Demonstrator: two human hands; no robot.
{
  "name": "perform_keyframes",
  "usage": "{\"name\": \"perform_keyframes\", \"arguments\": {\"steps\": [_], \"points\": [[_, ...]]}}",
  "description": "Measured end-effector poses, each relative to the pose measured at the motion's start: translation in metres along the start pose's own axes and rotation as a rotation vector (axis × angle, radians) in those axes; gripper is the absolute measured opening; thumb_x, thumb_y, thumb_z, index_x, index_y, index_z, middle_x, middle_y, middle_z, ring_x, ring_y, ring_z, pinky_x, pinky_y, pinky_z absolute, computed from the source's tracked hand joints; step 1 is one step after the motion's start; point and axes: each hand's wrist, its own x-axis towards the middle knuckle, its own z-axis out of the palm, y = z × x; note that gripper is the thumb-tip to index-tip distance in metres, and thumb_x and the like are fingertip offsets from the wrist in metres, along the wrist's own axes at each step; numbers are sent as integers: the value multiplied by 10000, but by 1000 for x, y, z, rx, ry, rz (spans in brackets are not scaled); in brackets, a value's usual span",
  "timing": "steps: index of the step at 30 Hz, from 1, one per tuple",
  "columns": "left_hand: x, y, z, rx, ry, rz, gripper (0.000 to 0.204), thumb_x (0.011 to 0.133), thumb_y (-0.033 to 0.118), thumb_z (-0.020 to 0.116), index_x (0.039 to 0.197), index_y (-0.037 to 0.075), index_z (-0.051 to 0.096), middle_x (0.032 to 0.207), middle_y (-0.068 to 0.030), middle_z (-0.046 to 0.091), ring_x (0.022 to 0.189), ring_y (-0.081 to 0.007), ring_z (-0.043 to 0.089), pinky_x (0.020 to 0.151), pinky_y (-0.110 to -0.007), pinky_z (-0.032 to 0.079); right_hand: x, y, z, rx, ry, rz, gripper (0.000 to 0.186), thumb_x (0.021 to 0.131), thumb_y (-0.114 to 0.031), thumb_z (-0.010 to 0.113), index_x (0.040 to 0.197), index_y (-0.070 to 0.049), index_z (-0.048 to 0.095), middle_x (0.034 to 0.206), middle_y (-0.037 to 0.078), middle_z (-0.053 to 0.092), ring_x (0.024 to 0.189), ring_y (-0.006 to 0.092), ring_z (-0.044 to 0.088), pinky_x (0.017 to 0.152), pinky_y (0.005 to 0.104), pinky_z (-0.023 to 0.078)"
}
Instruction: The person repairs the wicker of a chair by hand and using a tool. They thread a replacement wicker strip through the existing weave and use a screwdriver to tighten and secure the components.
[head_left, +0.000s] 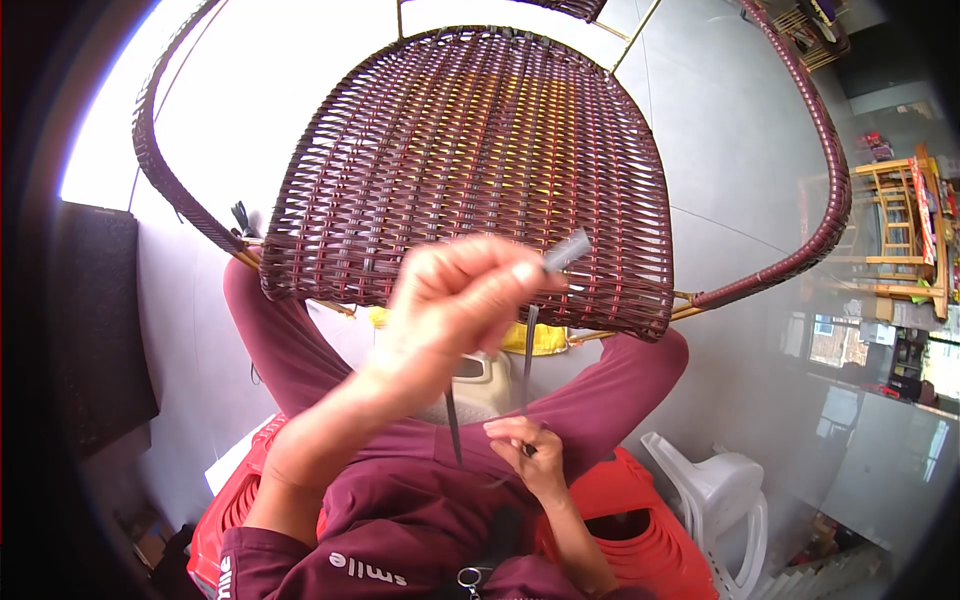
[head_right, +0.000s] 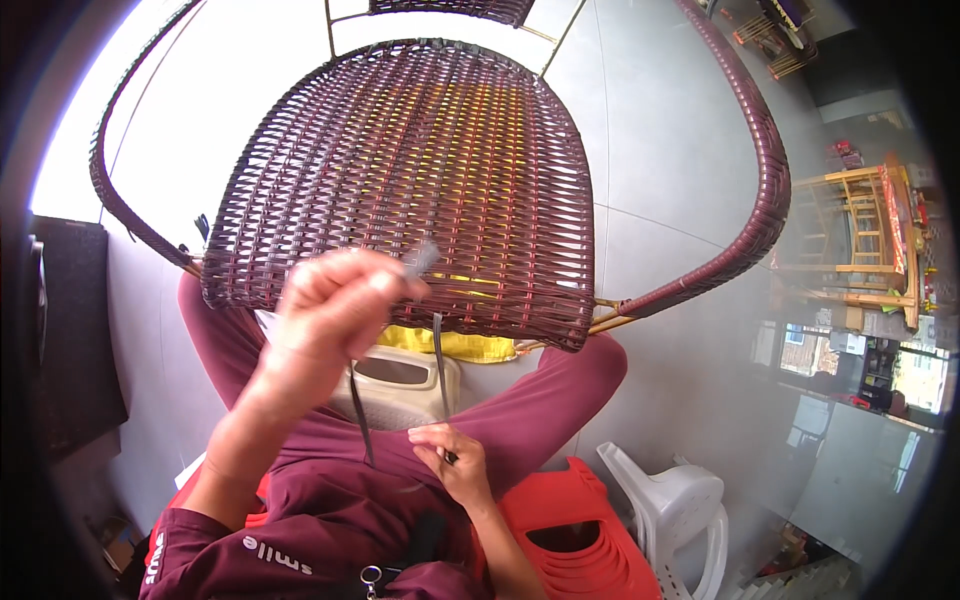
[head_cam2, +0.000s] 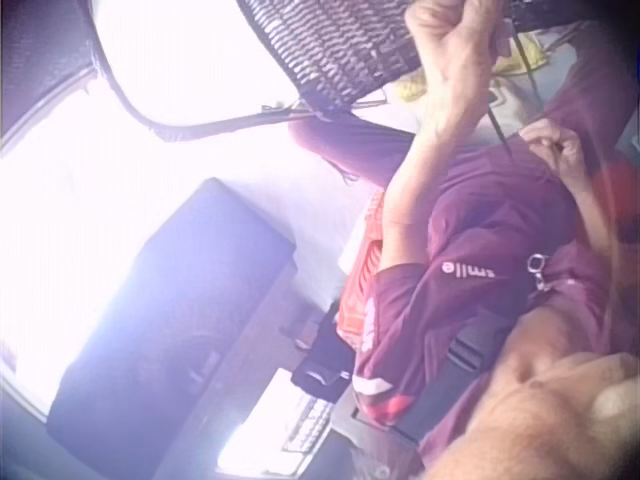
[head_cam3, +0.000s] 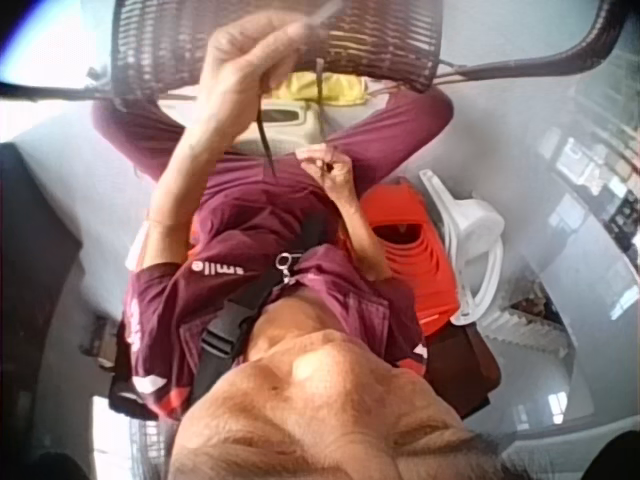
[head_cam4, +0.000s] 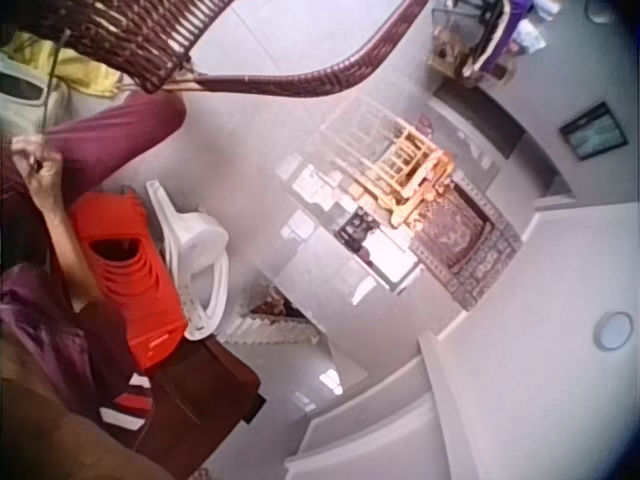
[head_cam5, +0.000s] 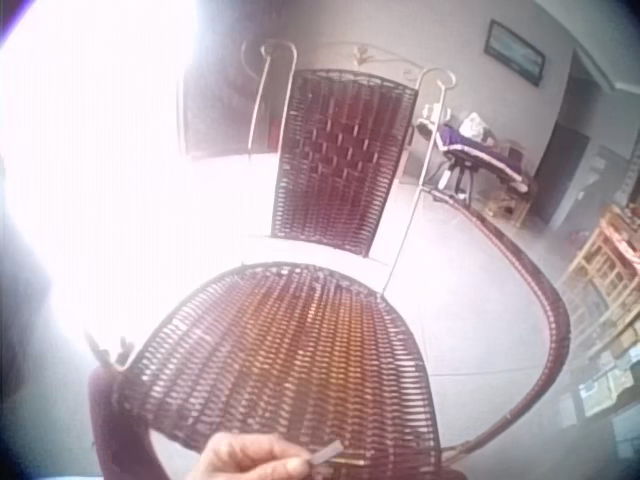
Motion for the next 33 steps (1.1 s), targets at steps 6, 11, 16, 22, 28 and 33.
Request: {"name": "perform_keyframes", "arguments": {"steps": [6, 11, 16, 22, 28, 33], "points": [[4, -79, 10, -33, 43, -118, 199, 958, 187, 557, 954, 5, 638, 557, 31, 511, 472, -33, 430, 449, -190, 310, -29, -31, -23, -194, -39, 42, 367, 705, 111, 511, 991, -42, 683, 1183, 115, 625, 737, 105, 575, 564, 240, 442], [-5, -90, 15, -47, 85, -103, 215, 979, 187, 509, 1049, -2, 581, 546, 24, 523, 484, -41, 473, 450, -199, 324, -60, -44, -41, -684, 131, -209, 378, 687, 14, 528, 1058, 9, 602, 1198, 217, 530, 651, 174, 511, 542, 264, 448], [-9, -88, 16, -28, 125, -90, 218, 990, 207, 483, 1064, 23, 572, 559, -51, 591, 375, -28, 392, 383, -158, 286, -39, -72, -86, -527, 482, -45, 356, 731, 27, 459, 1083, 38, 515, 1054, 110, 387, 767, 136, 463, 639, 243, 425], [-18, -90, 12, -68, 129, -145, 215, 993, 223, 479, 1055, 39, 573, 560, -57, 593, 377, -38, 414, 382, -165, 295, 26, -113, -73, -520, 166, 129, 479, 859, 75, 523, 1330, 32, 447, 1043, 128, 471, 752, 180, 535, 672, 288, 493], [-18, -87, 9, -84, 117, -170, 214, 991, 235, 486, 1034, 49, 583, 558, -59, 596, 377, -37, 415, 380, -168, 290, 77, -124, -65, -848, 26, -174, 463, 809, 41, 629, 1261, -11, 545, 834, 102, 524, 673, 232, 586, 603, 337, 488], [-17, -89, 4, -66, 113, -180, 217, 988, 238, 493, 997, 49, 600, 561, -60, 599, 376, -34, 412, 381, -168, 287, 90, -139, -62, -1046, -62, -242, 381, 801, -17, 644, 1180, -44, 607, 790, 73, 558, 626, 239, 611, 538, 344, 489]]}}
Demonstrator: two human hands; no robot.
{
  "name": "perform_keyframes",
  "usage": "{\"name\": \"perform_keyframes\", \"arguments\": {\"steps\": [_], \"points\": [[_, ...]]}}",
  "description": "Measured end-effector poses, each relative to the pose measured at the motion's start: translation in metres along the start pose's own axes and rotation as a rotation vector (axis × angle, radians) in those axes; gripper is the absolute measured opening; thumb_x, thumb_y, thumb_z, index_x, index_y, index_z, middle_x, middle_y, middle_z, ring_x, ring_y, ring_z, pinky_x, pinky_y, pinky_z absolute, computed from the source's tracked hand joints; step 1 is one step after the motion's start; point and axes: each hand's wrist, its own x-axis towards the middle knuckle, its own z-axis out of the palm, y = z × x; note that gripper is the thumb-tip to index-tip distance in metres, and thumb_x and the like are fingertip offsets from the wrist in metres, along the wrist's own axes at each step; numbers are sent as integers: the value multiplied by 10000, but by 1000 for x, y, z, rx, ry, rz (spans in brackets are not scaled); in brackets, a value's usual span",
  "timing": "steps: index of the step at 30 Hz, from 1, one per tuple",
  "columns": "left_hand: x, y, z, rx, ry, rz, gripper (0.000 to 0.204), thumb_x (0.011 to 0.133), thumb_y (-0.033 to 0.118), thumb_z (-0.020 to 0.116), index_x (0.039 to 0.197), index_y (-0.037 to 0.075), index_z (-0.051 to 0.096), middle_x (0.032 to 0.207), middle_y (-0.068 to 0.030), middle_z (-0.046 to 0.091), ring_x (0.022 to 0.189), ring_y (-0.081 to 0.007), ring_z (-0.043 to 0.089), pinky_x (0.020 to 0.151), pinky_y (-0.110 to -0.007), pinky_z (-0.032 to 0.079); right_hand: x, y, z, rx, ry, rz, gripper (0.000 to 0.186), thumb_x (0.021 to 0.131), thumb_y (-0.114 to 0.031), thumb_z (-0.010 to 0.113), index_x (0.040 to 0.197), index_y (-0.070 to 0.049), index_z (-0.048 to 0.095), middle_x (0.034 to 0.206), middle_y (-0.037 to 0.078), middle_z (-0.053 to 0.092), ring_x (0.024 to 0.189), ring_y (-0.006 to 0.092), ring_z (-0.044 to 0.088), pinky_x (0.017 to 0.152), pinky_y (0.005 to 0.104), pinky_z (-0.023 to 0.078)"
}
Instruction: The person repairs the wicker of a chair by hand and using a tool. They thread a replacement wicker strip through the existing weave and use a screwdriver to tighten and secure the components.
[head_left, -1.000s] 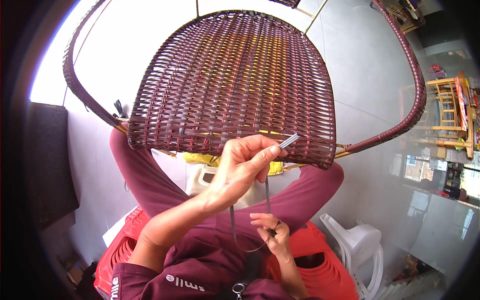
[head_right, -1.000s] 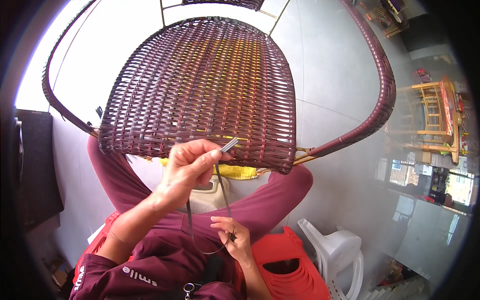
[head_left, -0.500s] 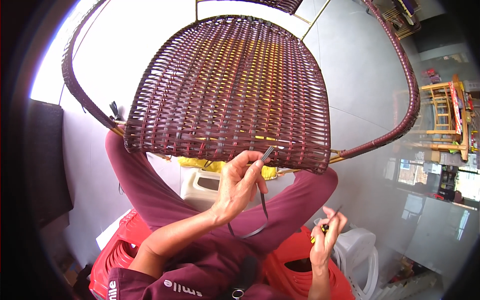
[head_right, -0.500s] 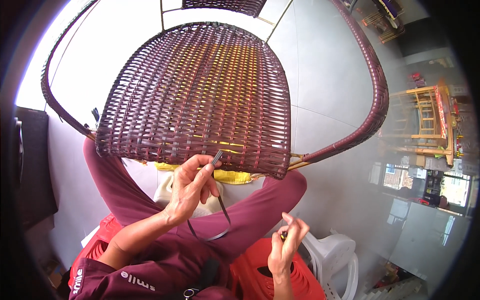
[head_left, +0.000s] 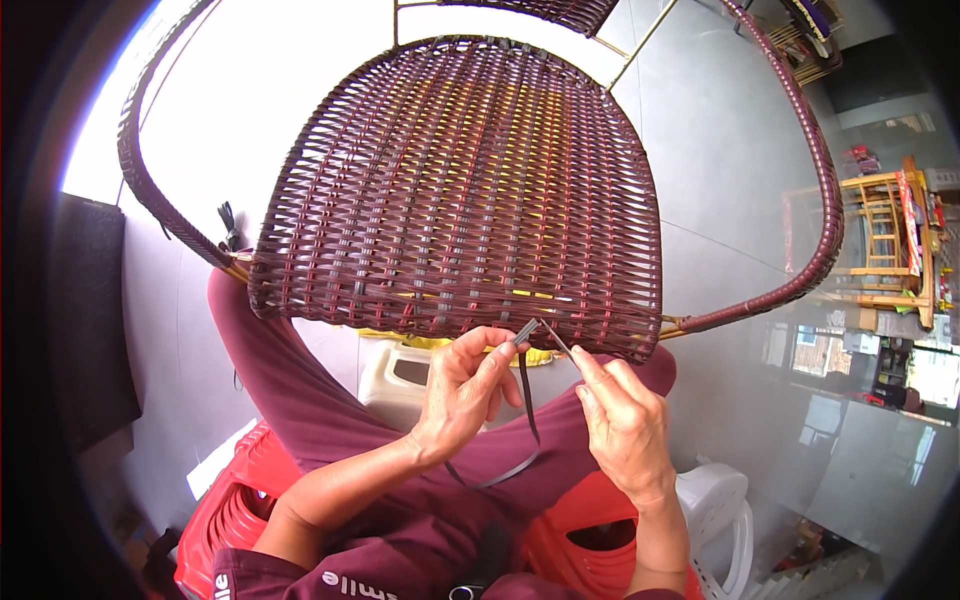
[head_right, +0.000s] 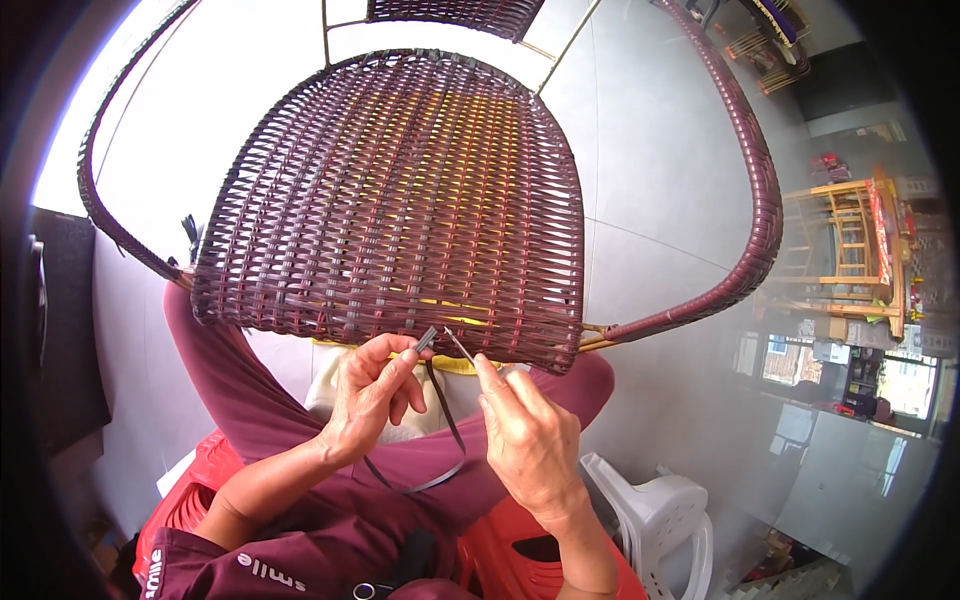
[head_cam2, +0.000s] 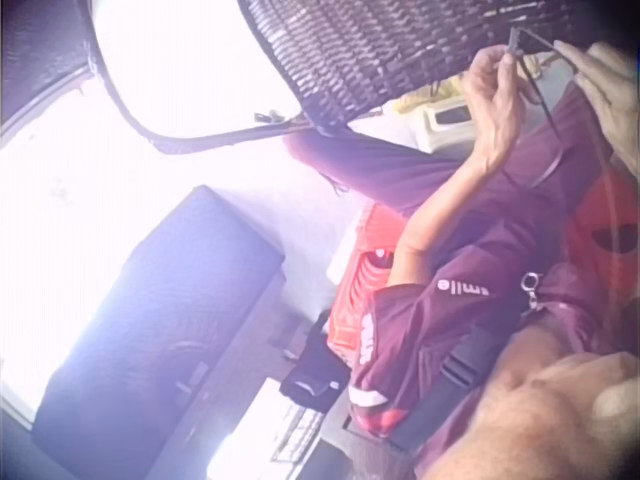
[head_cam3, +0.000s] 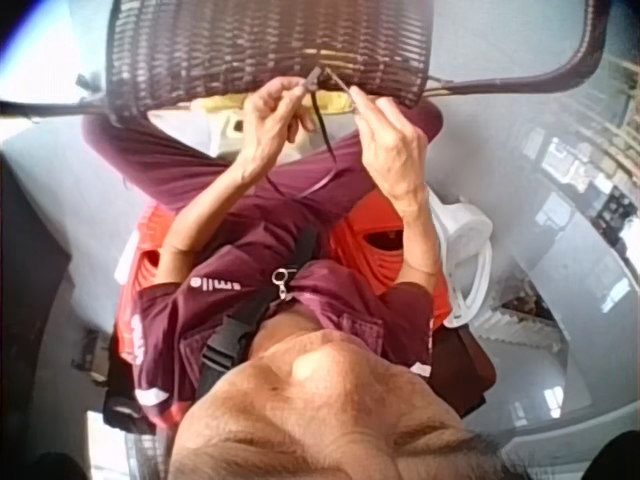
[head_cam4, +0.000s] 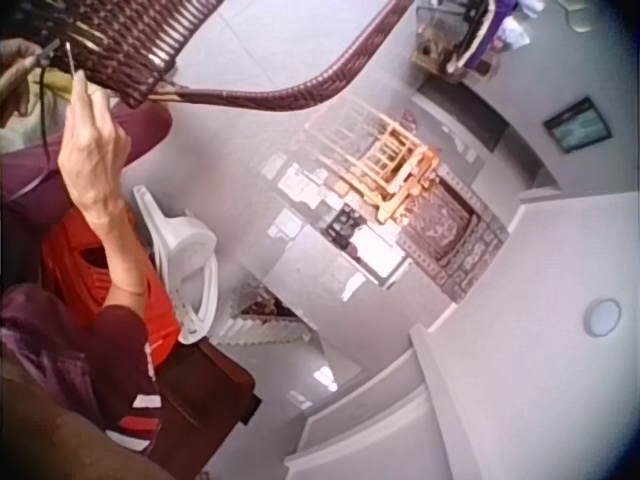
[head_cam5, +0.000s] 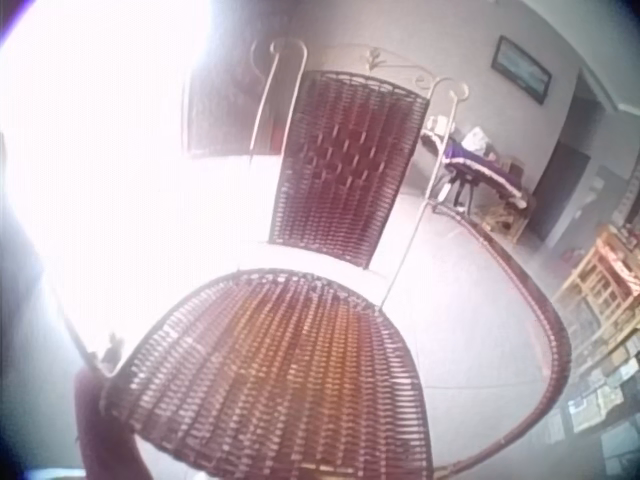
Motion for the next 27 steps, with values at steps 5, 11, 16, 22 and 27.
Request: {"name": "perform_keyframes", "arguments": {"steps": [5, 11, 16, 22, 27], "points": [[1, -1, -3, -4, -6, -18, 219, 986, 240, 497, 993, 49, 603, 558, -57, 595, 375, -32, 408, 380, -167, 285, 13, -9, -19, -118, -79, -23, 303, 814, -42, 621, 1116, -29, 637, 779, 75, 561, 616, 245, 622, 526, 347, 491], [0, -1, -2, -26, 4, -16, 216, 983, 245, 506, 994, 54, 608, 551, -54, 590, 369, -36, 403, 376, -168, 283, 46, -10, -50, -243, -245, -198, 239, 744, 1, 584, 974, -9, 649, 753, 99, 563, 603, 272, 607, 519, 387, 467], [0, -2, 0, -46, 26, -8, 220, 983, 248, 507, 993, 54, 612, 544, -56, 589, 358, -39, 392, 369, -172, 282, 74, 8, -60, -208, -277, -391, 201, 774, -62, 617, 962, -84, 685, 760, 85, 600, 658, 291, 605, 581, 400, 453], [2, -4, -1, -74, 29, 2, 220, 982, 243, 508, 991, 50, 613, 541, -59, 588, 354, -44, 390, 364, -175, 281, 91, -7, -60, -295, -464, -426, 199, 759, -54, 594, 941, -80, 672, 829, 84, 602, 741, 272, 614, 615, 394, 447], [0, -3, 0, -73, 45, -6, 219, 983, 236, 507, 991, 45, 614, 541, -62, 588, 358, -49, 405, 364, -175, 286, 57, -22, -45, -416, -293, -366, 177, 764, -96, 585, 888, 29, 599, 815, 133, 589, 642, 241, 636, 533, 348, 497]]}}
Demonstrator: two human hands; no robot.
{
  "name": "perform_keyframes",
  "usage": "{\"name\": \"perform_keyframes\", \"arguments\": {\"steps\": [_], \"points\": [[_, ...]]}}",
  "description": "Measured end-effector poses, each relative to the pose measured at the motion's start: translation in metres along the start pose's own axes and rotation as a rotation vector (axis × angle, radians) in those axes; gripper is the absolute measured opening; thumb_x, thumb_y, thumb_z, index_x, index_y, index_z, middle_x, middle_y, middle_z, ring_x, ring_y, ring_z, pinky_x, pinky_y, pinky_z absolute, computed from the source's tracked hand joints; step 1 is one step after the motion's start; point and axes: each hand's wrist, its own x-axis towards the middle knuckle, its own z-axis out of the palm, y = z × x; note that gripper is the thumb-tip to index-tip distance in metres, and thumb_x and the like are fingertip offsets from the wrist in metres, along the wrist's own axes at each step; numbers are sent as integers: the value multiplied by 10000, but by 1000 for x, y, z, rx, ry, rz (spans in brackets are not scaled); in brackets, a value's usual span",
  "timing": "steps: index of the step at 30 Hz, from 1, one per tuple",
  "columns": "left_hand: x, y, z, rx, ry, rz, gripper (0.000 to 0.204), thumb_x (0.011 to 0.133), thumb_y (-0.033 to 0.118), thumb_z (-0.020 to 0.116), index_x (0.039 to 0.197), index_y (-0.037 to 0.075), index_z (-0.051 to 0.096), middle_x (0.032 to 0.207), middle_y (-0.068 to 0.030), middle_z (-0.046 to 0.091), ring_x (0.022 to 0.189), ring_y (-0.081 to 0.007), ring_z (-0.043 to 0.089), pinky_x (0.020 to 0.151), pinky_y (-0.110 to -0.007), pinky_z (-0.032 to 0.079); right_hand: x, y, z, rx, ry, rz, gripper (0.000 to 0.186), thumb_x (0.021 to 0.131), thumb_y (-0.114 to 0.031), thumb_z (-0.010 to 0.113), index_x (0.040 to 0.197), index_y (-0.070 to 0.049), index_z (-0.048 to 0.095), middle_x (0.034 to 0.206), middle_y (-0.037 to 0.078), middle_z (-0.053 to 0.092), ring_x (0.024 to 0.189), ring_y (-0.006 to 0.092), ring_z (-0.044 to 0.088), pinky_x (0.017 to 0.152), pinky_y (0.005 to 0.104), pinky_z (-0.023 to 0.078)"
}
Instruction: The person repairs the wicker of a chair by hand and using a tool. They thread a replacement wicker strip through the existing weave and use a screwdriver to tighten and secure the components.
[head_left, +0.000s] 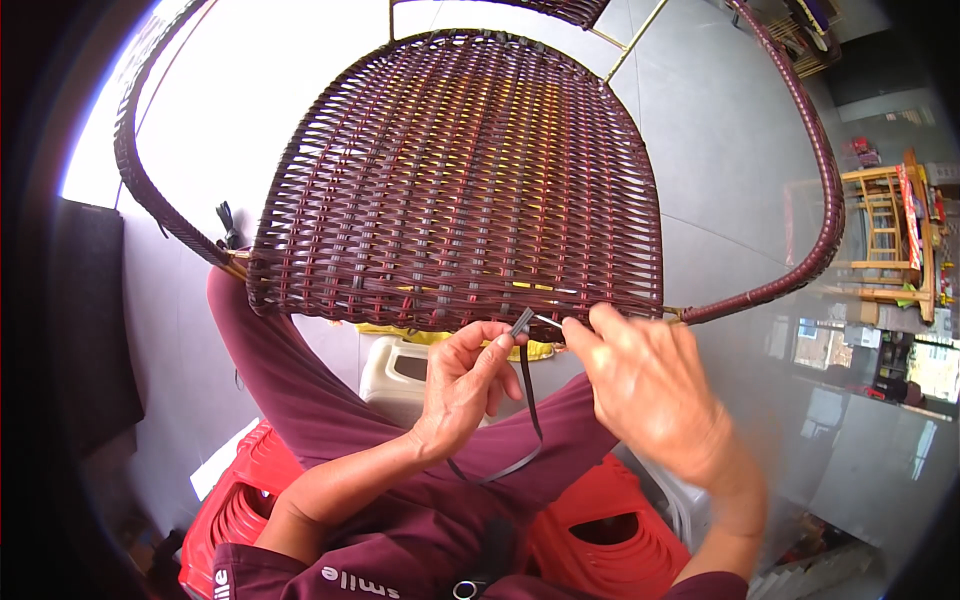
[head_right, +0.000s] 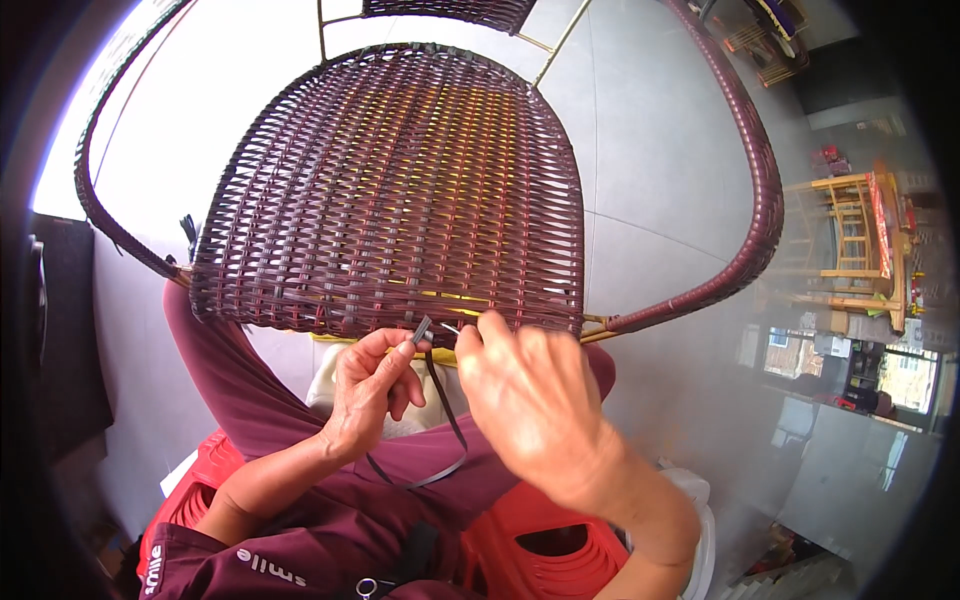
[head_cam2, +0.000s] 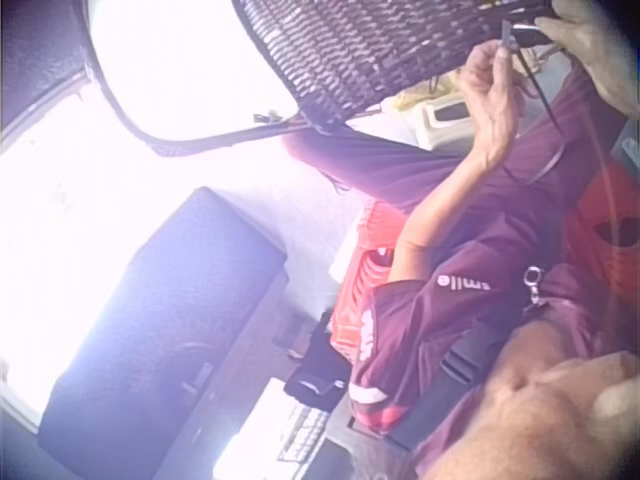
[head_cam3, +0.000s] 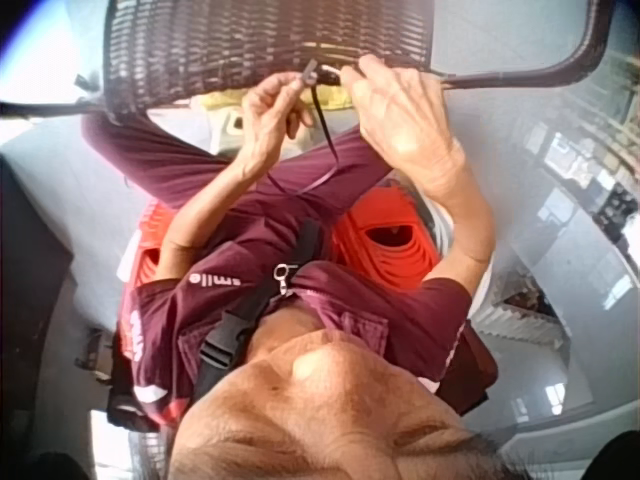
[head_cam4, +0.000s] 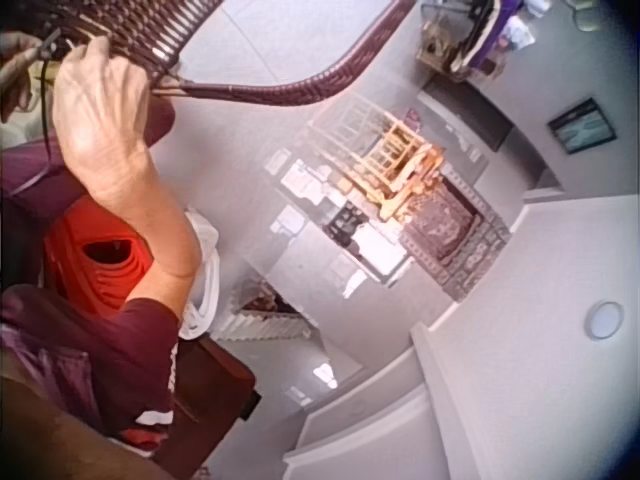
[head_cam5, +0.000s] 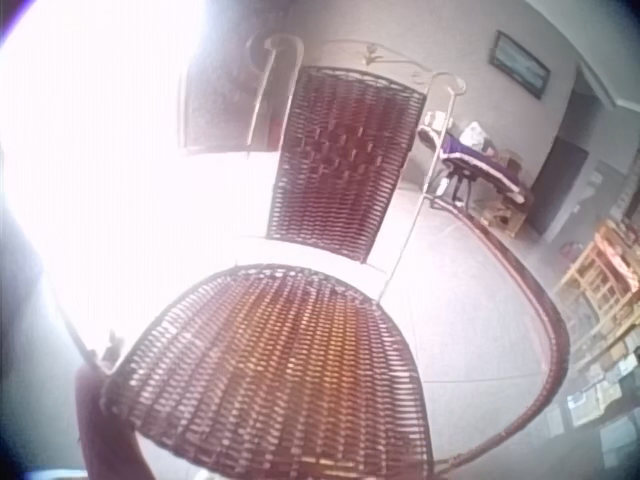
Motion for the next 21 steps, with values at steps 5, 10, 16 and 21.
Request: {"name": "perform_keyframes", "arguments": {"steps": [5, 10, 16, 21], "points": [[-1, -1, 4, -12, -8, 1, 218, 983, 231, 506, 991, 42, 614, 539, -60, 587, 362, -52, 424, 365, -173, 297, -31, -27, 51, 108, 157, 269, 412, 754, 13, 578, 1165, -10, 606, 774, 65, 531, 609, 221, 598, 510, 321, 514], [-2, -1, 4, -18, 4, 13, 203, 984, 227, 502, 992, 56, 611, 545, -55, 588, 376, -53, 440, 366, -170, 308, -36, -43, 88, 225, 436, 435, 398, 772, 26, 607, 1161, -54, 638, 754, 48, 533, 605, 203, 594, 512, 327, 495], [-2, -3, 6, -33, 23, 15, 203, 984, 239, 503, 994, 64, 605, 548, -48, 586, 392, -49, 452, 367, -168, 306, -35, -46, 128, 233, 699, 447, 393, 731, 69, 645, 1110, -30, 676, 739, 41, 550, 578, 176, 567, 506, 299, 478], [-3, -2, 8, -21, 33, 7, 218, 979, 266, 510, 952, 66, 592, 550, -47, 586, 380, -51, 445, 368, -167, 301, -29, -45, 159, 234, 838, 418, 413, 723, 88, 638, 1121, -19, 668, 745, 55, 561, 583, 176, 561, 503, 296, 481]]}}
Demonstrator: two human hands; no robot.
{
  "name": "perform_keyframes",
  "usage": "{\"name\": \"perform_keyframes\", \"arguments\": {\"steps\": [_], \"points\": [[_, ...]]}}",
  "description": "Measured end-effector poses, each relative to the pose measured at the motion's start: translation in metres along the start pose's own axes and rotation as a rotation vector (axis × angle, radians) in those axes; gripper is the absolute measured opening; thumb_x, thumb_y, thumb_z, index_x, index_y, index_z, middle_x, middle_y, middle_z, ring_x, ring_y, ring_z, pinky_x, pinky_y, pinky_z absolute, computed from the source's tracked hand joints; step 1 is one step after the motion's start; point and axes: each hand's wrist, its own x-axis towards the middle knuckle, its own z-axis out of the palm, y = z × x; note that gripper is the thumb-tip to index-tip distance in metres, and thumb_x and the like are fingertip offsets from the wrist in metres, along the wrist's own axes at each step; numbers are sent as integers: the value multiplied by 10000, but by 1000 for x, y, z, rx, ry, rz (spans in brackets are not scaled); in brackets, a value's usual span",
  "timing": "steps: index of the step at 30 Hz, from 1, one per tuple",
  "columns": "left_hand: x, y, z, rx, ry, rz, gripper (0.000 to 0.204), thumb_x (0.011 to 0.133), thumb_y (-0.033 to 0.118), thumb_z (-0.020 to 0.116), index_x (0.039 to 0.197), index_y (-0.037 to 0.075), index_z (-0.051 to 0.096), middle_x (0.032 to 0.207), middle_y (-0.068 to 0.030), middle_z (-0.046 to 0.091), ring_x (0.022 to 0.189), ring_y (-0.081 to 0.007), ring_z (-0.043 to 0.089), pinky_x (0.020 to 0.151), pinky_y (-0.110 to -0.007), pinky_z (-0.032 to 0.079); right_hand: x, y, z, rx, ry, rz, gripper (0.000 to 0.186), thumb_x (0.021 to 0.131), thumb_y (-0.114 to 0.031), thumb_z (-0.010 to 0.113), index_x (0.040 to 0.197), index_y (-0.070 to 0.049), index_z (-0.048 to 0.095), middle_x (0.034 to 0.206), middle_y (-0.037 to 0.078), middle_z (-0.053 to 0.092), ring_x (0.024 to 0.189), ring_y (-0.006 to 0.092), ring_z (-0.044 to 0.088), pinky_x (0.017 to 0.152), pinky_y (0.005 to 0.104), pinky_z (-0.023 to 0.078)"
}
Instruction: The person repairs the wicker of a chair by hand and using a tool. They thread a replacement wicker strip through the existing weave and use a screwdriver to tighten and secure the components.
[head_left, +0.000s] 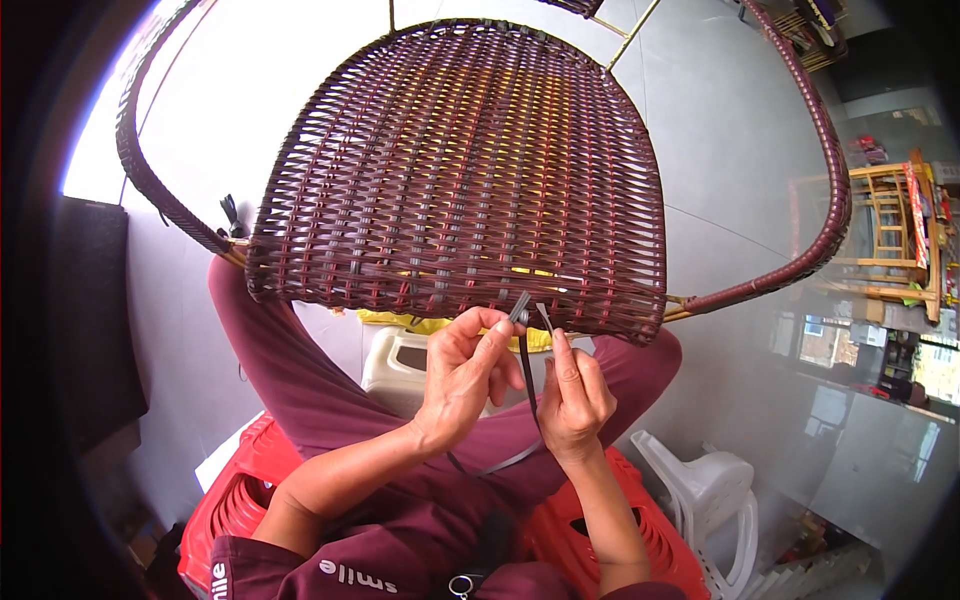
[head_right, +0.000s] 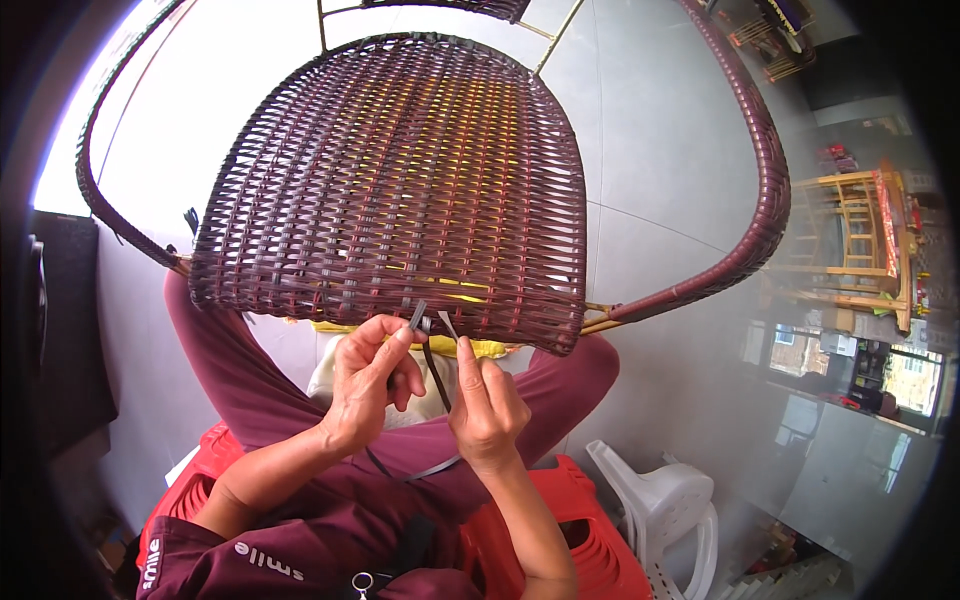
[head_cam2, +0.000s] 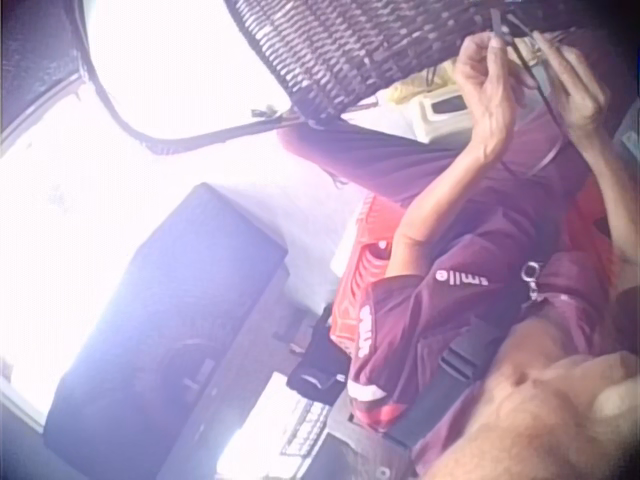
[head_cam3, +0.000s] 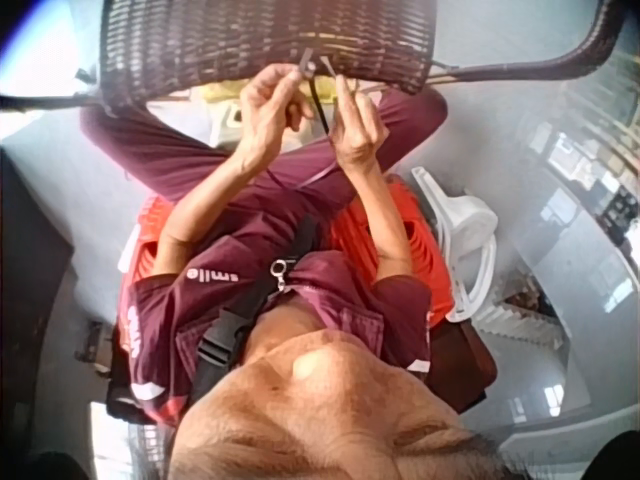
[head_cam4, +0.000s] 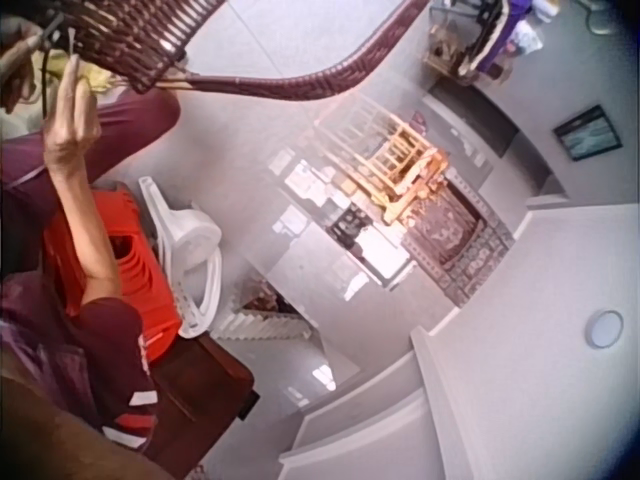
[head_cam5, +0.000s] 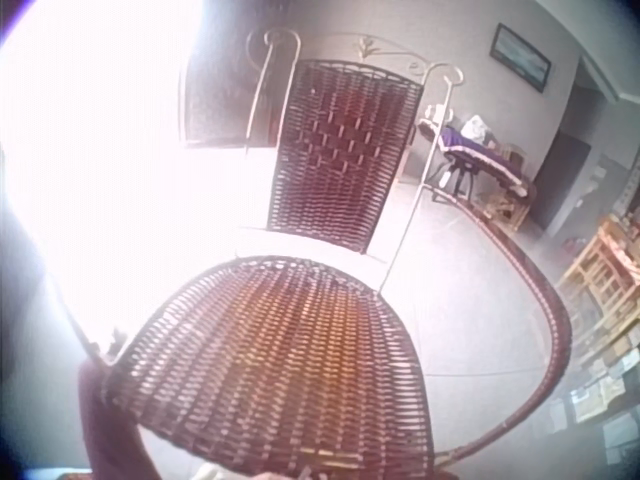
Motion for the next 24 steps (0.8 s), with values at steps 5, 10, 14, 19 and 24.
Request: {"name": "perform_keyframes", "arguments": {"steps": [5, 10, 14, 19, 24], "points": [[-1, 4, -1, 23, -16, -8, 232, 978, 249, 509, 903, 37, 566, 561, -45, 592, 390, -58, 456, 386, -182, 328, -6, 4, 11, 93, 112, -22, 458, 697, 124, 631, 1135, -8, 655, 778, 65, 593, 583, 180, 557, 498, 295, 483], [-1, -1, -5, 33, 5, 5, 242, 967, 244, 511, 859, 31, 549, 554, -55, 593, 392, -71, 485, 382, -185, 344, -8, 5, 7, 38, 56, -42, 370, 762, 105, 652, 1121, 20, 653, 863, 118, 636, 685, 218, 654, 571, 299, 525], [-2, -2, -3, 31, 8, -1, 240, 967, 237, 507, 852, 31, 548, 551, -57, 593, 392, -72, 490, 378, -186, 347, -5, 5, 7, 123, 82, 0, 419, 716, 115, 649, 1119, -1, 661, 805, 85, 617, 598, 197, 589, 527, 296, 494], [-4, -4, -1, 46, 46, 1, 224, 956, 202, 503, 820, 29, 542, 526, -71, 576, 371, -94, 495, 360, -182, 327, -3, -6, 1, 271, 31, 132, 408, 727, 116, 660, 1120, 6, 656, 839, 98, 637, 673, 217, 649, 563, 310, 511], [-5, -3, 3, 68, 82, 29, 228, 947, 194, 507, 795, 28, 545, 492, -58, 558, 364, -79, 471, 366, -179, 306, -5, -8, 5, 244, 60, 122, 409, 736, 123, 645, 1129, 9, 651, 847, 103, 644, 699, 217, 665, 578, 311, 523]]}}
